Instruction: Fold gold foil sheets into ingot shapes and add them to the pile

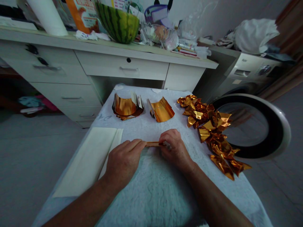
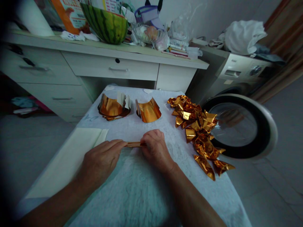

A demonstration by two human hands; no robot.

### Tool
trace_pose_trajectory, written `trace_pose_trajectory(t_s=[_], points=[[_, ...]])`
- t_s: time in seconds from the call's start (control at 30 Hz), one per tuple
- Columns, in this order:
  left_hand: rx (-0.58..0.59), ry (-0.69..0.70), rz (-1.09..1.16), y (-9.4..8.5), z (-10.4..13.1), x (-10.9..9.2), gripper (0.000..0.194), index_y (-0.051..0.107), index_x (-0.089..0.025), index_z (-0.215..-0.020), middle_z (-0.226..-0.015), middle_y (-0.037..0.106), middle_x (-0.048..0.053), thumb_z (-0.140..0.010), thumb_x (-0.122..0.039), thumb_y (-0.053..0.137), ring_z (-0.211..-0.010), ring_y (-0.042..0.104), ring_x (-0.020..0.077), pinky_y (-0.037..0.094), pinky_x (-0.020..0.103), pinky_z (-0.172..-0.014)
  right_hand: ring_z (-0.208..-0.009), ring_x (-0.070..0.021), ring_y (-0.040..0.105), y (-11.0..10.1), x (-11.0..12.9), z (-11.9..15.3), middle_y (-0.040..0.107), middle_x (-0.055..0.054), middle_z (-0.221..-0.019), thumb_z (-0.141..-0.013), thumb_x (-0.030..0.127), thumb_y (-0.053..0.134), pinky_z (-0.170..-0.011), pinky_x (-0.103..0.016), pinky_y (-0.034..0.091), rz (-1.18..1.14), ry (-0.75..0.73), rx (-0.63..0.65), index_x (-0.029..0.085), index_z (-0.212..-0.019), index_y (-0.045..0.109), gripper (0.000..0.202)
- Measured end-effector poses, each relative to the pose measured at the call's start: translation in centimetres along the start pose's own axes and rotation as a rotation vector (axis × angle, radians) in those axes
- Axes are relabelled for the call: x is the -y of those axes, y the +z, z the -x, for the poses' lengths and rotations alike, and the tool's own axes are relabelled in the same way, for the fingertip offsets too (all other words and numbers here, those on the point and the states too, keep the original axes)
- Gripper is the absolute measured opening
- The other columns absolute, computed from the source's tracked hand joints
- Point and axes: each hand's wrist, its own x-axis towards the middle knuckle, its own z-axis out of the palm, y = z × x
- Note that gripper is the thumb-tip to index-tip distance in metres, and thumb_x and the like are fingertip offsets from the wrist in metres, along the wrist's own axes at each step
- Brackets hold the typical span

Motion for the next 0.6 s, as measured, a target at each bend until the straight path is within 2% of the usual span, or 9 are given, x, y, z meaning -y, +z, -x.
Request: trace_pose_trajectory(t_s=[0.1, 0.27, 0.4, 0.5, 0.6], points=[[-0.051, -0.030, 0.115, 0.5, -0.1, 0.1, 0.026, 0.065, -0.015, -0.103, -0.104, 0.071, 0.007, -0.093, -0.007, 0.042, -0.089, 0.068, 0.0185, 0.058, 0.032, -0.080, -0.091, -0.0193, 0.051, -0.1, 0.3, 0.1, 0.062, -0.001, -0.089, -0.076, 0.003, 0.057, -0.086, -0.036, 0.036, 0.027, -0.040, -0.030, 0.022, -0.083, 0.054, 0.020], [-0.042, -0.058, 0.210, 0.9, -0.5, -0.1, 0.025, 0.061, -0.016, -0.110, -0.124, 0.061, 0.011, -0.091, -0.009, 0.045, -0.111, 0.063, 0.0217, 0.055, 0.036, -0.095, -0.089, -0.0189, 0.049, -0.3, 0.9, 0.2, 0.062, -0.003, -0.089, -0.083, 0.002, 0.055, -0.082, -0.034, 0.035, 0.097, -0.149, -0.011, 0.020, -0.080, 0.056, 0.018], [0.096, -0.078, 0.260, 1.3, -0.2, -0.1, 0.025, 0.060, -0.016, -0.112, -0.131, 0.055, 0.013, -0.089, -0.012, 0.050, -0.117, 0.059, 0.0244, 0.053, 0.039, -0.099, -0.089, -0.0199, 0.048, -0.2, 1.1, 0.5, 0.062, -0.004, -0.088, -0.087, 0.008, 0.056, -0.082, -0.035, 0.036, 0.161, -0.184, 0.113, 0.019, -0.084, 0.060, 0.013], [0.219, -0.098, 0.251, 1.7, 0.2, 0.3, 0.024, 0.061, -0.017, -0.109, -0.131, 0.056, 0.013, -0.087, -0.013, 0.055, -0.119, 0.058, 0.0268, 0.051, 0.043, -0.102, -0.091, -0.0208, 0.049, 0.0, 1.1, 0.8, 0.063, -0.005, -0.090, -0.087, 0.011, 0.059, -0.083, -0.036, 0.036, 0.160, -0.157, 0.213, 0.019, -0.088, 0.064, 0.009], [0.264, -0.065, 0.156, 1.7, 0.3, 0.6, 0.020, 0.064, -0.019, -0.105, -0.127, 0.060, 0.012, -0.085, -0.017, 0.060, -0.129, 0.048, 0.0350, 0.035, 0.060, -0.110, -0.091, -0.0199, 0.050, 0.2, 0.9, 1.1, 0.064, -0.004, -0.090, -0.086, 0.012, 0.061, -0.085, -0.036, 0.036, 0.104, -0.114, 0.284, 0.019, -0.089, 0.066, 0.009]])
